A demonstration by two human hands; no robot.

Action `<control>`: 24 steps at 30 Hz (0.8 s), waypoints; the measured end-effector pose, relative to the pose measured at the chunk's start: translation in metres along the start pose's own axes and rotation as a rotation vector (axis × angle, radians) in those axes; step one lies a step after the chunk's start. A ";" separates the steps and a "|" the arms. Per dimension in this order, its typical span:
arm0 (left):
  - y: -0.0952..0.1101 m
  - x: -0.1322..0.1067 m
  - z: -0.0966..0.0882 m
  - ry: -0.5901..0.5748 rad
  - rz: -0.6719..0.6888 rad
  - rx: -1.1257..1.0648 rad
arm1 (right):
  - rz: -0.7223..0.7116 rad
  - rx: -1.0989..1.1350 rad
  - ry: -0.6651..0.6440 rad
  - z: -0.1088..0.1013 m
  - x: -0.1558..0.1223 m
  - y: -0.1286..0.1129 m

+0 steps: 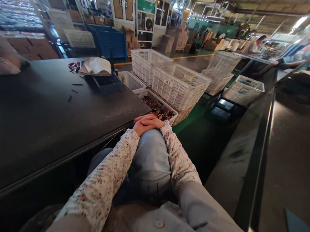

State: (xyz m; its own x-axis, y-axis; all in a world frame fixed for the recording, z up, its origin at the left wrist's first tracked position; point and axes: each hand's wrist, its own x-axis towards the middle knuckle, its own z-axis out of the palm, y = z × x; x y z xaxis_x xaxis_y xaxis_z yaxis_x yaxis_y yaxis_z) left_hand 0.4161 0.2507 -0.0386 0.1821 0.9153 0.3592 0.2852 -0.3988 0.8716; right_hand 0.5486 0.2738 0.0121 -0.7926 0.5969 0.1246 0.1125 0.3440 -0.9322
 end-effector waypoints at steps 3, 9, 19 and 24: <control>-0.001 0.000 0.000 -0.003 0.017 -0.023 | 0.011 0.003 0.004 -0.002 0.003 0.006; 0.002 -0.001 -0.001 0.021 -0.005 0.009 | 0.031 0.012 0.023 -0.004 0.007 0.017; 0.004 -0.001 -0.001 -0.015 0.046 0.022 | 0.038 0.028 0.004 -0.002 0.003 0.007; 0.007 -0.001 -0.002 -0.041 0.034 0.043 | 0.036 0.045 -0.016 0.000 0.003 0.004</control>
State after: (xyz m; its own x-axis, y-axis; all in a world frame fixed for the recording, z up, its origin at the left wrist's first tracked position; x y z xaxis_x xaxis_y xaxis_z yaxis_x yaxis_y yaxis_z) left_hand 0.4155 0.2470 -0.0323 0.2301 0.8986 0.3735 0.3179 -0.4321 0.8439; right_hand 0.5467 0.2767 0.0084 -0.7982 0.5963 0.0856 0.1142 0.2893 -0.9504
